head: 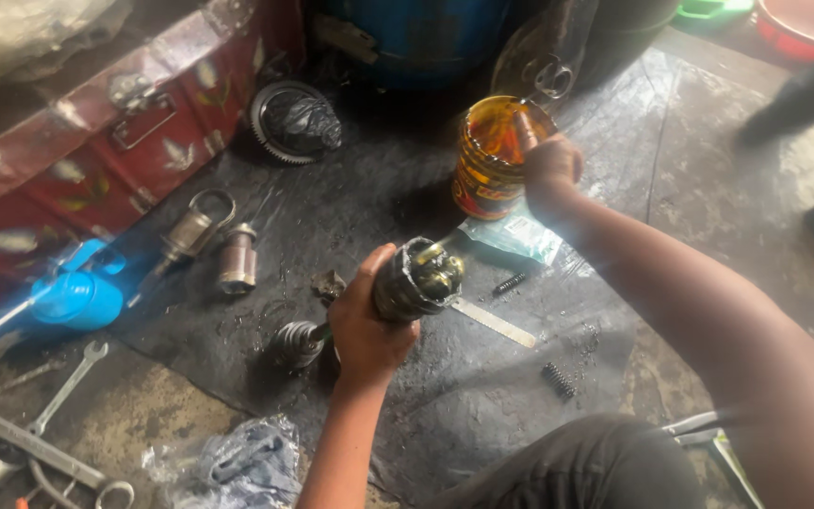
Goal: The person applies grease to a CV joint assembly by hand and using a small application tool, working over a cloth spread on the floor.
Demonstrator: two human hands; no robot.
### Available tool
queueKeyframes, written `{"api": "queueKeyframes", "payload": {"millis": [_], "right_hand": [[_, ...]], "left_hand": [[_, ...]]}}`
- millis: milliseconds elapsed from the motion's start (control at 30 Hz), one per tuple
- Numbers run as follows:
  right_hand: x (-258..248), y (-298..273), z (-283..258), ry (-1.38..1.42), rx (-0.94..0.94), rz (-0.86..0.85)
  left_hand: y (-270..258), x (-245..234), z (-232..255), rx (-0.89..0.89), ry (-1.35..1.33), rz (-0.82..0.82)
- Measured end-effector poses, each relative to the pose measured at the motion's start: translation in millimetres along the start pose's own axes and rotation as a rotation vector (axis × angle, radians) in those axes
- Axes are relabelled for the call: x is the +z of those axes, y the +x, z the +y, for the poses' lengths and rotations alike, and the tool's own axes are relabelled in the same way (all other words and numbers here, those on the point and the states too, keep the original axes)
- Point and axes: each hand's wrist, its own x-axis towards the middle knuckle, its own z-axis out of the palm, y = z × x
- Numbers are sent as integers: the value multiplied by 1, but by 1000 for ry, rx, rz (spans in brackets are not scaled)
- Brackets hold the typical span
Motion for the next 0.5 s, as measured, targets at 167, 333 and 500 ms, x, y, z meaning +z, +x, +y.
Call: {"api": "queueKeyframes", "payload": {"millis": [167, 333, 500], "right_hand": [[-24, -12, -13, -78, -24, -124], [-4, -15, -27, -109, 45, -9], [17, -24, -34, -319, -74, 52]], "left_hand": [[2, -3, 1, 25, 176, 4], [7, -7, 2, 15, 109, 66], [12, -11, -3, -11, 117, 83]]}}
